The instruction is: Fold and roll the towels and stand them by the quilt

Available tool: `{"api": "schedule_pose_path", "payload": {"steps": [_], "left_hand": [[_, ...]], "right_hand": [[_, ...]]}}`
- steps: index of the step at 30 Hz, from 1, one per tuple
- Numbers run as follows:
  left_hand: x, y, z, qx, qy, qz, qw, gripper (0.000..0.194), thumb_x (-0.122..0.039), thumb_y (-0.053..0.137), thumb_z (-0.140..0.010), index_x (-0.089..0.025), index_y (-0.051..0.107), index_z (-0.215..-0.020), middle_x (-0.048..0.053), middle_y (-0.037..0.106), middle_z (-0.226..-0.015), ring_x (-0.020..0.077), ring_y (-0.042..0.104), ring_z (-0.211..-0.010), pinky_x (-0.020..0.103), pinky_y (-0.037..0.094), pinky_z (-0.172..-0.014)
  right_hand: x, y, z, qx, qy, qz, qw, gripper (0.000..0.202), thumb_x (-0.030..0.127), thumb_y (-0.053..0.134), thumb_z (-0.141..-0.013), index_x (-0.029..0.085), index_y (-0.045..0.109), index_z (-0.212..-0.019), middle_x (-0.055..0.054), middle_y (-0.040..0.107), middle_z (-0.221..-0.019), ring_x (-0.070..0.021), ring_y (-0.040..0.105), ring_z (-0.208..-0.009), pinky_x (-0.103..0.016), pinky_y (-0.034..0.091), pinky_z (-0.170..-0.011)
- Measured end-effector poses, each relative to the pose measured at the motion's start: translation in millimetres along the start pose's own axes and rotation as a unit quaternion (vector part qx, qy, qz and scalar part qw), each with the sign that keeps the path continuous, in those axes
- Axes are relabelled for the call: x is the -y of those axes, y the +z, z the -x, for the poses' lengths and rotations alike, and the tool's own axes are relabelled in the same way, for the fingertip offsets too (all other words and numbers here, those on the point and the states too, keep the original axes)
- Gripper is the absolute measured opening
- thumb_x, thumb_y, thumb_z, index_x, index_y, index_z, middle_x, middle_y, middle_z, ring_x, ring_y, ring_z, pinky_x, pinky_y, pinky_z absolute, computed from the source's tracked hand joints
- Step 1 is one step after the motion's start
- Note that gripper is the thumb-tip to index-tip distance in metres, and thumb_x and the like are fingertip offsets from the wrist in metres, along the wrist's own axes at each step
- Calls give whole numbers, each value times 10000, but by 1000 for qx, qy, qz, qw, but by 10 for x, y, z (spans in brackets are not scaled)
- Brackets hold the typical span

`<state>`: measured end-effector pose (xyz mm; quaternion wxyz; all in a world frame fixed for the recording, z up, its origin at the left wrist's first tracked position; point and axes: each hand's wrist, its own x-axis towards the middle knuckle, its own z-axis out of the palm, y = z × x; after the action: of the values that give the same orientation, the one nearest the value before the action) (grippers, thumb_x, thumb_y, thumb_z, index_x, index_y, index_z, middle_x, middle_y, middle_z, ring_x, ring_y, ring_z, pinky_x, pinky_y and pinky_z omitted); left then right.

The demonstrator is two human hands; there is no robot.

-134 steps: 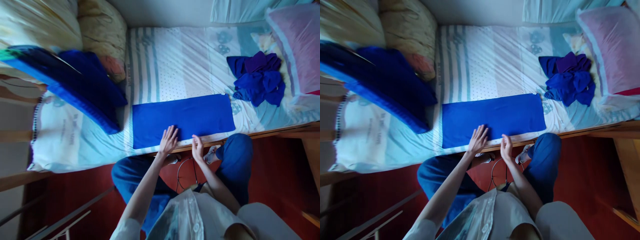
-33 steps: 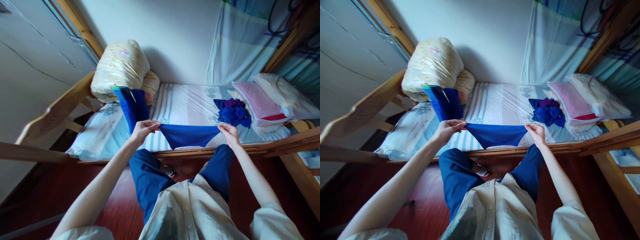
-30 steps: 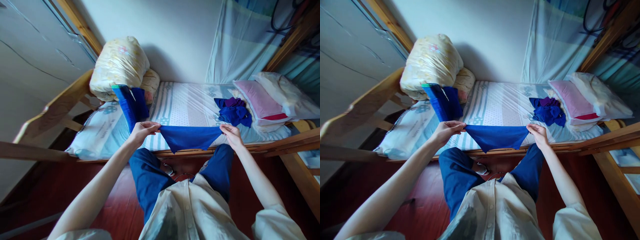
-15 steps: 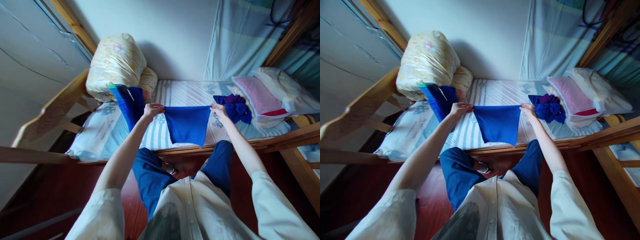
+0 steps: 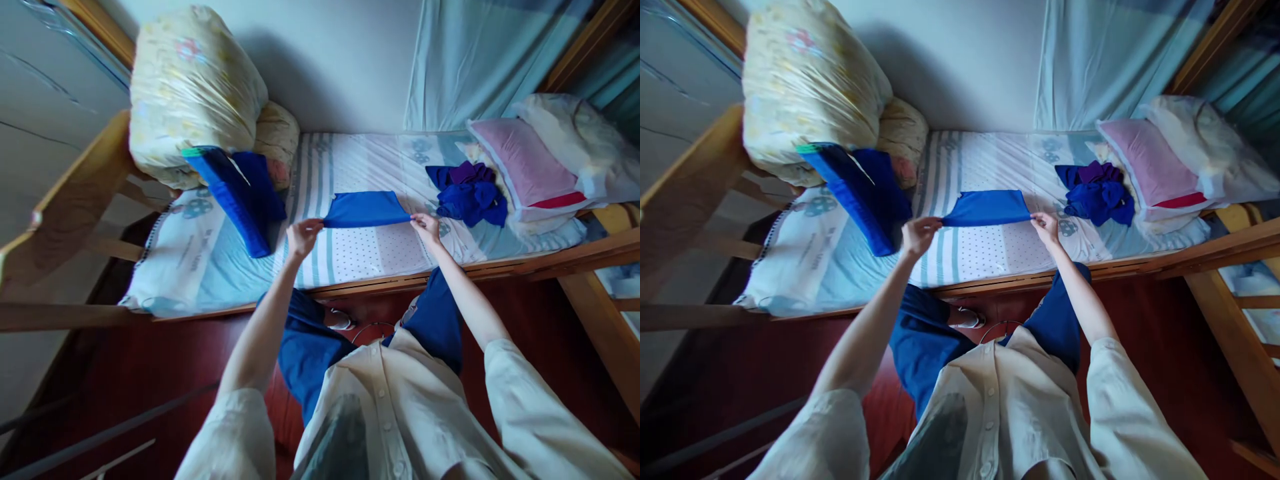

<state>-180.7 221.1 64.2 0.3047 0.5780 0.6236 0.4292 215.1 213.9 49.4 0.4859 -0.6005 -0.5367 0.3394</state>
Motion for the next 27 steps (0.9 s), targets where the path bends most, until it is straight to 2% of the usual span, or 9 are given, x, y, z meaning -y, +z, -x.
{"api": "schedule_pose_path", "payload": {"steps": [2, 6, 9, 11, 14, 17, 20, 23, 27], "left_hand": [[265, 189, 266, 23, -29, -24, 999, 147, -253, 701, -802, -154, 775, -882, 65, 766, -795, 197, 710, -739, 314, 575, -743], [784, 524, 754, 66, -141, -112, 981, 212, -262, 653, -790, -164, 793, -916, 68, 781, -787, 235, 732, -819, 322, 564, -811], [1067, 667, 993, 96, -218, -114, 965, 301, -279, 698, -759, -165, 777, -1027, 70, 802, -856, 239, 744, -855, 314, 571, -811], [1171, 708, 1071, 101, -248, -101, 958, 409, -301, 730, -758, -158, 741, -1140, 82, 811, -928, 236, 752, -891, 301, 575, -813], [1219, 723, 1087, 101, -263, -93, 955, 511, -333, 751, -781, -130, 685, -1246, 120, 807, -1003, 245, 761, -953, 290, 573, -835], [1200, 720, 1056, 107, -267, -109, 952, 454, -301, 741, -798, -122, 690, -1213, 139, 803, -1001, 266, 764, -980, 309, 564, -874], [1180, 698, 1063, 117, -267, -139, 946, 337, -246, 720, -799, -145, 709, -1121, 125, 804, -949, 280, 760, -999, 346, 548, -934], [1180, 642, 1136, 131, -271, -140, 943, 283, -231, 716, -784, -165, 705, -1059, 114, 800, -920, 285, 756, -1011, 375, 544, -957], [1179, 545, 1275, 141, -277, -125, 942, 267, -234, 723, -775, -147, 702, -1026, 146, 792, -933, 311, 756, -1021, 410, 555, -956]], "right_hand": [[-316, 70, 240, 8, 43, 10, 999, 217, 334, 696, -791, 158, 767, -897, -126, 790, -984, -224, 705, -880, -340, 557, -823], [-861, 178, 714, 38, 179, 68, 981, 116, 240, 680, -743, 176, 768, -783, -93, 798, -871, -236, 729, -877, -361, 572, -888], [-1111, 230, 950, 69, 243, 89, 964, 52, 166, 701, -691, 188, 747, -702, -46, 766, -727, -220, 732, -803, -347, 591, -849], [-1198, 259, 1021, 76, 260, 89, 958, 62, 135, 713, -683, 182, 744, -711, -42, 767, -728, -212, 733, -802, -327, 596, -832], [-1244, 295, 1034, 72, 275, 86, 955, 95, 133, 710, -729, 163, 750, -810, -73, 800, -873, -202, 739, -877, -296, 589, -840], [-1238, 306, 1020, 64, 289, 87, 951, 83, 136, 699, -772, 152, 735, -845, -92, 800, -916, -195, 737, -874, -271, 582, -798], [-1200, 265, 1051, 63, 308, 93, 945, 56, 117, 736, -753, 157, 712, -785, -62, 772, -781, -173, 711, -743, -243, 561, -703], [-1130, 184, 1129, 69, 328, 92, 938, 112, 106, 786, -721, 165, 692, -710, -3, 692, -604, -135, 641, -601, -211, 516, -618], [-1000, 94, 1207, 93, 353, 64, 929, 142, 124, 834, -696, 158, 697, -715, 38, 637, -542, -83, 528, -484, -177, 433, -512]]}}
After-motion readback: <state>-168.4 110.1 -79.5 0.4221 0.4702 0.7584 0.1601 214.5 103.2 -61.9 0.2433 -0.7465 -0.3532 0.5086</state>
